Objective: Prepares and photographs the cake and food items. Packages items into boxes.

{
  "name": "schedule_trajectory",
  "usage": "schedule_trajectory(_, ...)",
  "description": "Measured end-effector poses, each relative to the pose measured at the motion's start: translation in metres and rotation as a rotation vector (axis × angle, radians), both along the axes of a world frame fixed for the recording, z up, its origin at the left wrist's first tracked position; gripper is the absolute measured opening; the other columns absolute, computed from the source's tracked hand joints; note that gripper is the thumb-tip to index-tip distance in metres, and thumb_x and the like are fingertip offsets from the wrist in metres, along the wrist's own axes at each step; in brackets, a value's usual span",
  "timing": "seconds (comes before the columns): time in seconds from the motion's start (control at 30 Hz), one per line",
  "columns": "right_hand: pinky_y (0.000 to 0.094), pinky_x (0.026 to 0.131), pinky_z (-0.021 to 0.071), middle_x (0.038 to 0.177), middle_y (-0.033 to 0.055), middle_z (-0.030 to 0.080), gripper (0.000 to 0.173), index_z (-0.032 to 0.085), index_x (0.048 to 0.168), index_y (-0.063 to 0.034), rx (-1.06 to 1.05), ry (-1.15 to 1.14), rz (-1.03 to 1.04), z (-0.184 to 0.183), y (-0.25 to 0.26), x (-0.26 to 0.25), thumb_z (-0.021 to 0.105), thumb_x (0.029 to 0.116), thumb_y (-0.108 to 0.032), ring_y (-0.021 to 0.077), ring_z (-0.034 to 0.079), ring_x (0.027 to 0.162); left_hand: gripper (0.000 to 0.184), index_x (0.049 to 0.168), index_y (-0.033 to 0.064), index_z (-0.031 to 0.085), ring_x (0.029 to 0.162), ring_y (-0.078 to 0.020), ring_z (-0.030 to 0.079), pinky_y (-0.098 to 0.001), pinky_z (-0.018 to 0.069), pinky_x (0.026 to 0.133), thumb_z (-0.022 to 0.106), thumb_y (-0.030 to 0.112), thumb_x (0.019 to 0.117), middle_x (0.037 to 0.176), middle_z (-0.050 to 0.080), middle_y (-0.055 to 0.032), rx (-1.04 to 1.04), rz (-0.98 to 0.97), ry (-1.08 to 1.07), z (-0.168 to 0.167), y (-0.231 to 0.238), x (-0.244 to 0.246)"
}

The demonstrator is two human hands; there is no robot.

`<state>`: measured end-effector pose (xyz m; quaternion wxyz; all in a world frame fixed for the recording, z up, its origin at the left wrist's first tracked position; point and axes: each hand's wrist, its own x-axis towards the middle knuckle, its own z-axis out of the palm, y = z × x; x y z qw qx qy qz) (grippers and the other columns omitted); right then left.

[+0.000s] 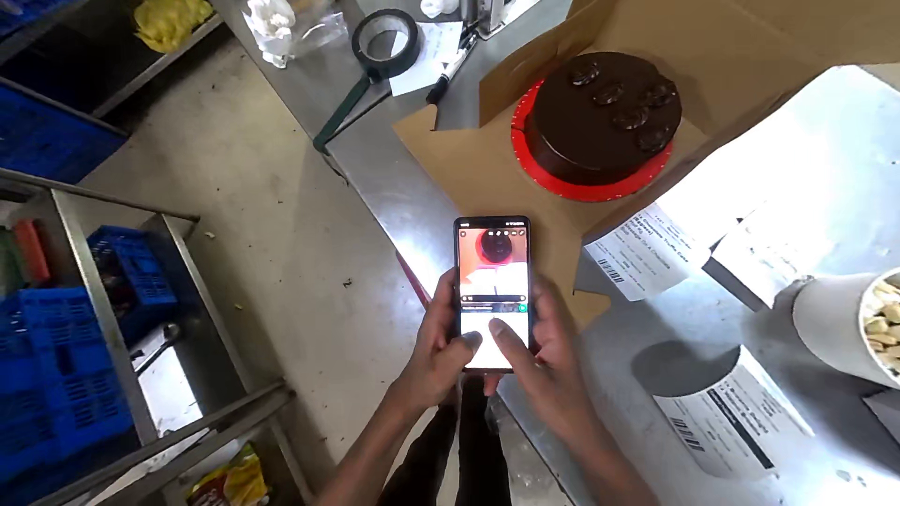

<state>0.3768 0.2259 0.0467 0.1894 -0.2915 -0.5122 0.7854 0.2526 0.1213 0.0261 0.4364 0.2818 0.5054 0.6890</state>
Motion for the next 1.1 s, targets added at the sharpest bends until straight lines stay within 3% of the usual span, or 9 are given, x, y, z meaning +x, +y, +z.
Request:
schedule_trajectory(0.07, 0.0378, 0.047, 0.0627, 0.111, 0.0152, 0.068, 0.048, 0.04, 0.147, -0.0169, -0.013, 0.032, 0.013, -0.002, 0.001, 0.002, 0.055, 0.1019, -0.013, 0.0279, 0.073, 0.071, 0.065, 0.153, 0.0167, 0.034, 0.104, -0.013, 0.068, -0.031, 0.0596, 0.087, 0.054, 0.01, 0.0908, 0.124, 0.065, -0.0056, -0.022, 0.02, 0.011, 0.001, 0.001, 0.001)
schedule_trajectory(0.17, 0.0418, 0.058, 0.0651, 0.119, 0.0166, 0.065, 0.048, 0.037, 0.149, -0.0174, -0.101, 0.166, 0.124, -0.012, 0.01, 0.008, 0.049, 0.1029, -0.013, 0.03, 0.073, 0.086, 0.062, 0.15, 0.0157, 0.039, 0.102, -0.0136, 0.07, -0.0318, 0.0601, 0.086, 0.048, 0.001, 0.0901, 0.121, 0.068, -0.0056, -0.078, 0.082, 0.014, 0.005, 0.004, 0.003)
schedule_trajectory(0.37, 0.0535, 0.082, 0.0626, 0.131, 0.0184, 0.061, 0.066, 0.027, 0.157, -0.0198, -0.255, 0.346, 0.299, -0.022, 0.024, 0.015, 0.041, 0.0949, -0.003, 0.0337, 0.07, 0.107, 0.058, 0.152, 0.0238, 0.04, 0.109, -0.0129, 0.067, -0.0326, 0.0583, 0.09, 0.051, 0.019, 0.0949, 0.128, 0.065, -0.0035, -0.028, 0.044, -0.102, 0.001, 0.001, -0.005)
schedule_trajectory(0.53, 0.0546, 0.084, 0.0623, 0.131, 0.0189, 0.061, 0.071, 0.023, 0.16, -0.0191, -0.214, 0.317, 0.321, -0.02, 0.024, 0.016, 0.042, 0.0937, 0.0, 0.0342, 0.07, 0.108, 0.057, 0.152, 0.023, 0.039, 0.109, -0.0121, 0.067, -0.0321, 0.0582, 0.09, 0.05, 0.022, 0.0958, 0.129, 0.065, -0.0028, -0.011, 0.035, -0.1, 0.001, 0.002, -0.006)
schedule_trajectory(0.7, 0.0516, 0.079, 0.0643, 0.129, 0.0175, 0.063, 0.075, 0.023, 0.159, -0.0192, -0.174, 0.27, 0.296, -0.016, 0.023, 0.014, 0.04, 0.0899, 0.006, 0.0329, 0.071, 0.105, 0.057, 0.153, 0.0232, 0.038, 0.11, -0.0118, 0.066, -0.0321, 0.0578, 0.091, 0.049, 0.023, 0.0961, 0.129, 0.064, -0.0028, -0.011, 0.023, -0.102, 0.002, 0.002, -0.005)
schedule_trajectory(0.93, 0.0519, 0.083, 0.0635, 0.13, 0.0179, 0.062, 0.07, 0.021, 0.16, -0.0176, -0.222, 0.321, 0.31, -0.016, 0.022, 0.015, 0.043, 0.0957, 0.001, 0.0329, 0.07, 0.107, 0.057, 0.152, 0.025, 0.042, 0.112, -0.0107, 0.066, -0.0323, 0.0576, 0.093, 0.054, 0.027, 0.0964, 0.131, 0.065, 0.0, -0.016, 0.051, -0.094, 0.004, -0.001, -0.004)
schedule_trajectory(1.03, 0.0452, 0.082, 0.064, 0.133, 0.0124, 0.061, 0.069, 0.016, 0.159, -0.011, -0.193, 0.351, 0.313, -0.006, 0.021, 0.013, 0.044, 0.0966, 0.001, 0.0254, 0.07, 0.109, 0.055, 0.149, 0.0255, 0.05, 0.117, -0.0079, 0.065, -0.0306, 0.0566, 0.097, 0.06, 0.036, 0.0963, 0.133, 0.066, 0.0065, -0.016, 0.128, 0.008, 0.001, -0.002, -0.004)
schedule_trajectory(1.1, 0.0458, 0.08, 0.064, 0.135, 0.0156, 0.058, 0.071, 0.013, 0.158, -0.0048, -0.188, 0.338, 0.308, 0.001, 0.025, 0.013, 0.042, 0.0943, 0.004, 0.0263, 0.069, 0.108, 0.054, 0.147, 0.0229, 0.051, 0.12, -0.0105, 0.064, -0.032, 0.0552, 0.1, 0.062, 0.034, 0.0959, 0.133, 0.066, 0.0045, 0.037, 0.126, 0.007, -0.005, 0.0, -0.006)
